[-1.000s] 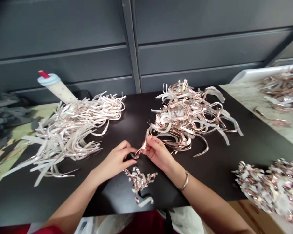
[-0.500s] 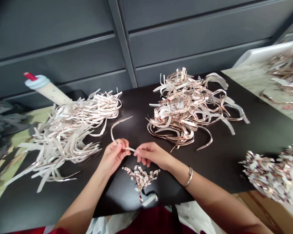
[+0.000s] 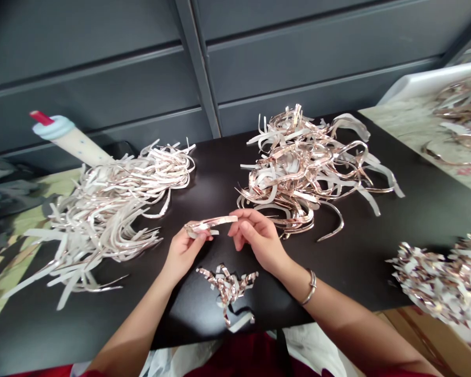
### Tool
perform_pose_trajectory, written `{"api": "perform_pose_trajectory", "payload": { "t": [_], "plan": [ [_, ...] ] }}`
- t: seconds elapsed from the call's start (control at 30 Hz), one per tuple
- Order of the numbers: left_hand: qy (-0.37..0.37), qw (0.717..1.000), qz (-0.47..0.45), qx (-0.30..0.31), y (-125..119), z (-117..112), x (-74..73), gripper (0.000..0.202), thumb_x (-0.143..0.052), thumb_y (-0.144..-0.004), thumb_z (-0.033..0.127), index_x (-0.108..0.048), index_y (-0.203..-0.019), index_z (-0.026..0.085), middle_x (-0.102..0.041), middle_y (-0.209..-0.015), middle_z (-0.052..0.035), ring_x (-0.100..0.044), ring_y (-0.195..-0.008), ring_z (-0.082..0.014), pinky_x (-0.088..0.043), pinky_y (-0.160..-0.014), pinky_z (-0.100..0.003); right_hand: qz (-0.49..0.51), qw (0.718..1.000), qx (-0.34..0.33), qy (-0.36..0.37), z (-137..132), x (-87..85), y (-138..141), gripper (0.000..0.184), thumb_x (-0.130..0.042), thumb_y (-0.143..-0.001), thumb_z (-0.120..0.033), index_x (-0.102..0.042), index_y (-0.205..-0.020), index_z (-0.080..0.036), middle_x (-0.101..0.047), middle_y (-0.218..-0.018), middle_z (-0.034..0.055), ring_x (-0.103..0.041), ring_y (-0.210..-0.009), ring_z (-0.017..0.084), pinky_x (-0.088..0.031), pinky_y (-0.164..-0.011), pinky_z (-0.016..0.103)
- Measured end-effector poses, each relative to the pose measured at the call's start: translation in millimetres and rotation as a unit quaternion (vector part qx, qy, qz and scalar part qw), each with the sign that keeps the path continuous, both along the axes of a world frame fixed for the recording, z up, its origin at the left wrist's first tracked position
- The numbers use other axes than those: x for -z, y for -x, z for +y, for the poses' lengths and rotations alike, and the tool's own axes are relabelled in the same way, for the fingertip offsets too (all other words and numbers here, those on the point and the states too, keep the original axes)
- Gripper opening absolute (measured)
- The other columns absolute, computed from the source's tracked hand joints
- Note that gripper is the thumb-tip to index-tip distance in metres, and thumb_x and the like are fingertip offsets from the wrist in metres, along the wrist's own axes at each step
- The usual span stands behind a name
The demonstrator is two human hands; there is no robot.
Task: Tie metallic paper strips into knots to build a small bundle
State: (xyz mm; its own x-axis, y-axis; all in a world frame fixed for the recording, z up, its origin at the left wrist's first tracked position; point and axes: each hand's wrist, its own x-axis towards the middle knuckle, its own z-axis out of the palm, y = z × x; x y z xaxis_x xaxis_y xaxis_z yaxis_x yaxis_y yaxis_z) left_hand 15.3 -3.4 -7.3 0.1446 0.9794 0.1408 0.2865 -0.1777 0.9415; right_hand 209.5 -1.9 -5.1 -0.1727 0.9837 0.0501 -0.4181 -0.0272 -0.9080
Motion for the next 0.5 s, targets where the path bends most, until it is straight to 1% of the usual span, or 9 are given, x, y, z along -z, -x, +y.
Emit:
{"api": "perform_pose_trajectory", "payload": {
  "t": [0.1,0.17,0.23,0.27,0.33,0.37,0.4,0.43,0.5],
  "plan": [
    [0.015,1.000,-0.002,-0.001,-1.5,0.9,2.5,0.013,-0.061,-0.079,0.028,-0.065,-0.087,0.018,-0.061,-0.092,-0.0062,-0.061,-0.081,-0.0164,-0.049,-0.071,-0.027,-0.048,0.998,0.012,-0.025,-2.1,-0.9,-1.1,0.019,-0.063,-0.082,-0.038,-0.061,-0.083,-0.019,-0.064,-0.064,-0.0002,-0.053,-0.044,0.009,-0.044,-0.045,0.023],
    [0.064,0.996,-0.056,-0.039,-2.2,-0.2,5.3,0.035,-0.069,-0.071,0.026,-0.058,-0.104,0.021,-0.059,-0.095,-0.0047,-0.061,-0.083,-0.0156,-0.050,-0.071,-0.027,-0.113,0.989,0.038,-0.082,-4.5,-1.0,-1.3,0.013,-0.063,-0.083,-0.031,-0.063,-0.079,-0.019,-0.065,-0.063,-0.0002,-0.056,-0.045,0.010,-0.047,-0.046,0.023],
    [0.151,0.979,-0.129,-0.047,-2.7,-3.2,6.8,0.055,-0.077,-0.063,0.026,-0.051,-0.111,0.023,-0.058,-0.091,-0.0014,-0.060,-0.075,-0.0122,-0.049,-0.065,-0.023,-0.201,0.961,0.063,-0.177,-7.0,-0.7,-1.6,0.006,-0.062,-0.084,-0.024,-0.066,-0.083,-0.020,-0.067,-0.063,0.0006,-0.061,-0.051,0.013,-0.050,-0.051,0.025],
    [0.206,0.964,-0.169,-0.017,-3.2,-5.4,6.6,0.057,-0.079,-0.060,0.029,-0.051,-0.108,0.021,-0.057,-0.085,-0.0001,-0.058,-0.068,-0.0104,-0.047,-0.058,-0.021,-0.241,0.940,0.065,-0.231,-8.1,-0.2,-1.7,0.006,-0.061,-0.084,-0.021,-0.067,-0.085,-0.021,-0.068,-0.065,0.0017,-0.064,-0.057,0.014,-0.052,-0.054,0.027],
    [0.311,0.913,-0.249,0.087,-5.7,-10.7,4.2,0.047,-0.078,-0.061,0.042,-0.054,-0.092,0.016,-0.054,-0.072,0.0013,-0.051,-0.055,-0.0072,-0.039,-0.046,-0.017,-0.289,0.898,0.047,-0.328,-9.3,1.8,-1.7,0.013,-0.058,-0.086,-0.019,-0.070,-0.088,-0.022,-0.072,-0.073,0.0045,-0.067,-0.068,0.017,-0.055,-0.061,0.029],
    [0.349,0.884,-0.283,0.129,-7.8,-13.3,2.5,0.044,-0.075,-0.064,0.049,-0.055,-0.083,0.015,-0.051,-0.064,0.0020,-0.047,-0.049,-0.0059,-0.033,-0.042,-0.017,-0.297,0.882,0.033,-0.363,-9.5,3.3,-1.5,0.015,-0.056,-0.087,-0.019,-0.070,-0.089,-0.022,-0.072,-0.079,0.0058,-0.068,-0.072,0.017,-0.056,-0.064,0.030],
    [0.371,0.864,-0.307,0.148,-10.2,-15.5,0.9,0.044,-0.072,-0.066,0.052,-0.053,-0.075,0.014,-0.048,-0.058,0.0028,-0.043,-0.045,-0.0050,-0.029,-0.039,-0.017,-0.300,0.871,0.019,-0.388,-9.5,4.9,-1.1,0.017,-0.054,-0.088,-0.019,-0.071,-0.090,-0.022,-0.073,-0.083,0.0066,-0.068,-0.073,0.017,-0.056,-0.064,0.030],
    [0.380,0.857,-0.318,0.143,-12.8,-17.2,-0.6,0.043,-0.071,-0.068,0.053,-0.052,-0.069,0.014,-0.046,-0.055,0.0034,-0.040,-0.042,-0.0043,-0.026,-0.038,-0.017,-0.301,0.865,0.009,-0.402,-9.3,6.4,-0.5,0.019,-0.053,-0.089,-0.019,-0.071,-0.091,-0.022,-0.073,-0.085,0.0069,-0.068,-0.073,0.017,-0.056,-0.064,0.030],
    [0.367,0.873,-0.309,0.092,-17.0,-19.0,-2.2,0.040,-0.071,-0.069,0.048,-0.051,-0.064,0.014,-0.047,-0.052,0.0037,-0.038,-0.041,-0.0041,-0.025,-0.038,-0.017,-0.311,0.863,0.014,-0.398,-8.7,8.7,0.9,0.018,-0.054,-0.089,-0.021,-0.071,-0.093,-0.022,-0.072,-0.087,0.0069,-0.067,-0.075,0.017,-0.057,-0.065,0.031]
  ]
}}
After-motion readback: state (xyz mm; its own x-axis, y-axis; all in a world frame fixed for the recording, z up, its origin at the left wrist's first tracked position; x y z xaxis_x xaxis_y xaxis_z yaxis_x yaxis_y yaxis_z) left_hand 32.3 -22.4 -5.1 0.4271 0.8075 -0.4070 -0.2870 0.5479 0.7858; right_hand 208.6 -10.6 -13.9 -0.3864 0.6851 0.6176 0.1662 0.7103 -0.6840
